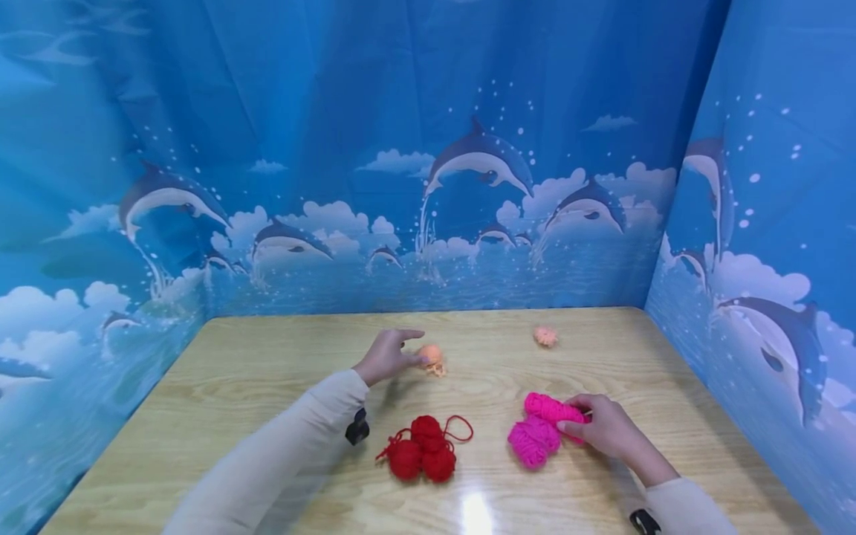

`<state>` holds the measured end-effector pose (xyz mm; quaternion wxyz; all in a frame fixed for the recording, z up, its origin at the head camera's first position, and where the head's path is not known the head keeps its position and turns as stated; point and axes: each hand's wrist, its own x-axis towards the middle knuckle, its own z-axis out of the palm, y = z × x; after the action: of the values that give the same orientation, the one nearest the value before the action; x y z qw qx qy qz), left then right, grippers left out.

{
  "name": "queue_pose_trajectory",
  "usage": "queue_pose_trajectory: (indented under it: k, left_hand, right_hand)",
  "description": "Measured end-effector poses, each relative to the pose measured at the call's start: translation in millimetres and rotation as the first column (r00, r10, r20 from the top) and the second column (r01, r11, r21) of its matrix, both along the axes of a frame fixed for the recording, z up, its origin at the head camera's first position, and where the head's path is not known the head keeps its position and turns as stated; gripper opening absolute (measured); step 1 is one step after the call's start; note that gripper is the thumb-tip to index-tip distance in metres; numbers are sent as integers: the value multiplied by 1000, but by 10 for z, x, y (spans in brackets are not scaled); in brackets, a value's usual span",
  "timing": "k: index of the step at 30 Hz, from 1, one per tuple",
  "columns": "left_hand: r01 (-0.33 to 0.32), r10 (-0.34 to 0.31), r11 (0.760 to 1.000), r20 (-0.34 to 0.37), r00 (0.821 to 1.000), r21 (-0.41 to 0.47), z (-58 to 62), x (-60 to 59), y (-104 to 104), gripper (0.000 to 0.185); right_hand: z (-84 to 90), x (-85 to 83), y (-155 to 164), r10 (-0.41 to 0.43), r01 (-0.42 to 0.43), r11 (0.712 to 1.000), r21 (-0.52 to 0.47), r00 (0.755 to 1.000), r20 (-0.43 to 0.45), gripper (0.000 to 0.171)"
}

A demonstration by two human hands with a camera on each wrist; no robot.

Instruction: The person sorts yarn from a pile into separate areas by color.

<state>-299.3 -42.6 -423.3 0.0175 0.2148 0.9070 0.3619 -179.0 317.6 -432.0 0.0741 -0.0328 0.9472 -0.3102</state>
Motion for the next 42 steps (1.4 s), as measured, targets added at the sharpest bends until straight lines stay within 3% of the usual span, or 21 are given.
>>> queue_pose_trajectory:
  k: [9,22,34,42]
  left_hand:
    - [-9,9,998,9,1000,55,-259,-16,-6,51]
    - [-48,52,993,-31,998,111,-407,-78,45,43]
    - [-84,87,986,-10,996,140,-414,-75,99,39]
    - [-81,82,987,-1,997,135,-370,-63,112,40]
  right_hand:
    - [-8,8,-23,-2,2,1000,-21,1000,3,47]
    - [3,1,-32,-3,3,1000,-2,1000,8,48]
    - [28,8,-35,19,-19,1000,15,999,-26,44]
    - [37,23,-27,-5,5,1000,0,1000,12,53]
